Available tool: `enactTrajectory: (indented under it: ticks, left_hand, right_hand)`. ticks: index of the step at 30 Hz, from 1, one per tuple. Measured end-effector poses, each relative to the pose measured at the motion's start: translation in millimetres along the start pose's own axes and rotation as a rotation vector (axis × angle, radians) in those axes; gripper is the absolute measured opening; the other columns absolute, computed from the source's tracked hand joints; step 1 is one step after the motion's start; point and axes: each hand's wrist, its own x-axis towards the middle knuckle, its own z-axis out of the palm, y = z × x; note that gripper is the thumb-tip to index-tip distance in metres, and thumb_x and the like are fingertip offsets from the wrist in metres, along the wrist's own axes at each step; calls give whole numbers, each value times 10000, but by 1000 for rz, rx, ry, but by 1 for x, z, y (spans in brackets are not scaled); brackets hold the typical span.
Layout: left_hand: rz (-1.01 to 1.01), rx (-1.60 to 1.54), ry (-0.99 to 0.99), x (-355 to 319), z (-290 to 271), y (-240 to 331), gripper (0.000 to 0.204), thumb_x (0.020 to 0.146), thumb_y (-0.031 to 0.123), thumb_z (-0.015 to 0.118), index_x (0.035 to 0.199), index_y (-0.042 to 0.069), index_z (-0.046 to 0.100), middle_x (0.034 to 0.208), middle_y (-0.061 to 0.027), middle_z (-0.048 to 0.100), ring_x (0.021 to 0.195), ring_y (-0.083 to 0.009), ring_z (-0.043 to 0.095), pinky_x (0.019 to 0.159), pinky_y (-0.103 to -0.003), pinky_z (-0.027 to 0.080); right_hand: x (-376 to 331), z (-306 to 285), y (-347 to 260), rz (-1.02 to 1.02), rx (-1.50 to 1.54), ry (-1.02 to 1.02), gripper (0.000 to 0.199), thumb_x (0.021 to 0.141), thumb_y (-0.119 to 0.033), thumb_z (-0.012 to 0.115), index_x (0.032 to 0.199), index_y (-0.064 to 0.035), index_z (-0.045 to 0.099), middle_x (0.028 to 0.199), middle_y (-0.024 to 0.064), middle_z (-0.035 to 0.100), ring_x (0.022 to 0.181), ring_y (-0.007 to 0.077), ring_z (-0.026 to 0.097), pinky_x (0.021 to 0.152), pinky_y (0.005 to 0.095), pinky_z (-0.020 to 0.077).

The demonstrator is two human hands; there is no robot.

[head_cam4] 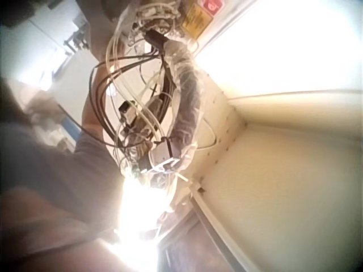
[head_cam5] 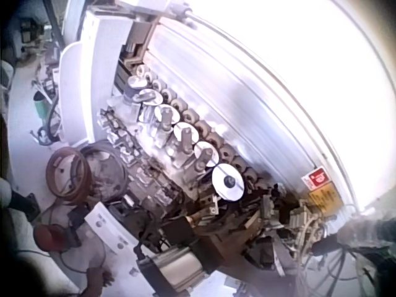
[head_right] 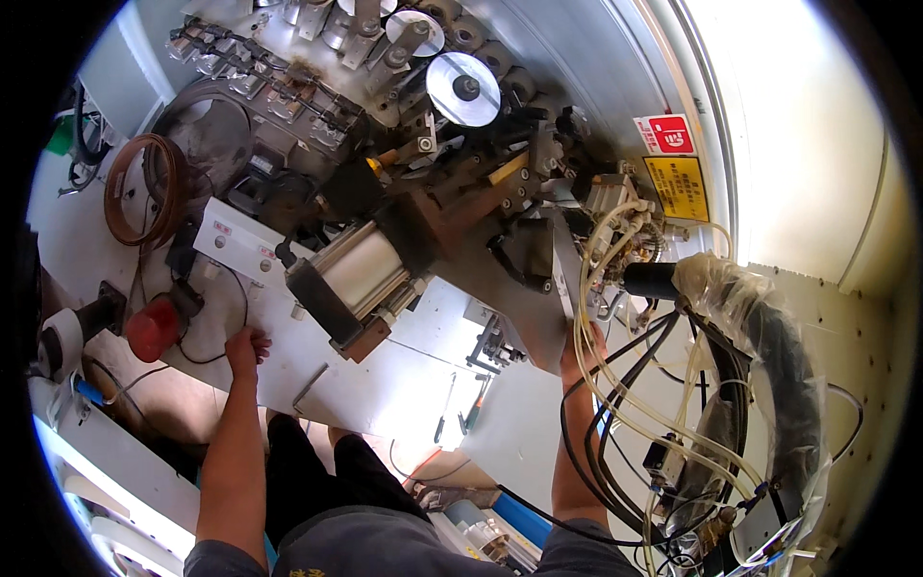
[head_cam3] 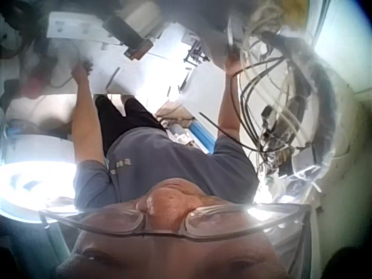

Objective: The person operates a CNC machine in a workshop, performing maintenance on the internal components and adjusting settings on the control panel. They handle a large marble-patterned slab, measuring its thickness with a caliper and positioning it on the machine's conveyor belt.

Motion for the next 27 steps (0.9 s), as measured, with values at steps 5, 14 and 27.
enactTrajectory:
  ticks: [5, 14, 27]
  left_hand:
    - [-9, 16, 3, 6, -2, -5, 303, 861, 250, 498, 788, -4, 645, 617, -110, 654, 383, -142, 536, 337, -243, 345]
    - [-25, -4, 2, 2, 1, -1, 314, 863, 245, 486, 797, -18, 646, 607, -109, 655, 381, -143, 531, 338, -243, 335]
    - [-13, -89, 43, -5, 3, 2, 283, 854, 214, 480, 783, -11, 636, 589, -91, 631, 381, -139, 493, 365, -253, 318]
  right_hand:
    - [33, 9, -68, -106, 73, 31, 61, 830, -54, 657, 877, -17, 669, 779, 135, 637, 678, 285, 628, 610, 355, 483]
    - [-2, -7, 1, 143, -10, -29, 97, 849, -99, 642, 893, -25, 688, 800, 133, 650, 700, 313, 641, 619, 366, 486]
    - [20, -3, -36, -43, -20, -20, 127, 870, -110, 636, 945, -21, 687, 855, 150, 668, 761, 314, 652, 672, 365, 498]
